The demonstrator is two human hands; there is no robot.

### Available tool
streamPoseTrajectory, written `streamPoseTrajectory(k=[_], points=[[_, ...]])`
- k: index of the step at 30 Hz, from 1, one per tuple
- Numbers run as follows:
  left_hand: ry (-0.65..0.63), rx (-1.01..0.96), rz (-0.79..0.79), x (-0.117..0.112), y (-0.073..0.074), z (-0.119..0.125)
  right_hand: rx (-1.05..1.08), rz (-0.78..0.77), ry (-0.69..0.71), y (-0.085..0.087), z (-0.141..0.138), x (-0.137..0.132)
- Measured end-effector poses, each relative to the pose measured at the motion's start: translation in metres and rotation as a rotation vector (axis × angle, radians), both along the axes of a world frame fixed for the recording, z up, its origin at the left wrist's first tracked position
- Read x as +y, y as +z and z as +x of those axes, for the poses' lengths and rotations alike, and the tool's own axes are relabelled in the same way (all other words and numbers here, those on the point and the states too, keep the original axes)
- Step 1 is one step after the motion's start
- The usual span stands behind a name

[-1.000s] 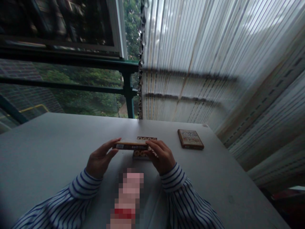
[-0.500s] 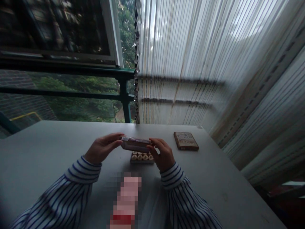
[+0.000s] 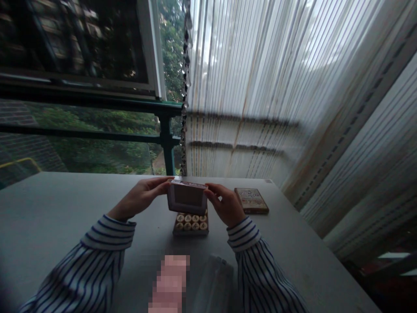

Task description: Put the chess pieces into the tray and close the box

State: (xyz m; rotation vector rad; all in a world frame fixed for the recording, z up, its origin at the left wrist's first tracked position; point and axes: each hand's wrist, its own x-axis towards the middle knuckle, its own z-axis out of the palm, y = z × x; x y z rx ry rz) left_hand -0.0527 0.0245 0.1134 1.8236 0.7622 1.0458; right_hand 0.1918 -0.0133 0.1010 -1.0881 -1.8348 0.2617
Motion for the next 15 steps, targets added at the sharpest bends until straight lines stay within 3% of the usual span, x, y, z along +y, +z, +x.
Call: streamPoseTrajectory(k=[6, 11, 15], points=[[0.088, 0.052, 0.066, 0.0, 0.004, -0.004, 0.038, -0.046, 0.042, 0.008, 0.004, 0.013], [0.05, 0.13, 0.081, -0.001, 0.003, -0.014, -0.09, -0.052, 0.1, 0.009, 0.008, 0.014], [0.149, 0.302, 0.271, -0.001, 0.003, -0.017, -0.21, -0.009, 0.169, 0.013, 0.012, 0.011]])
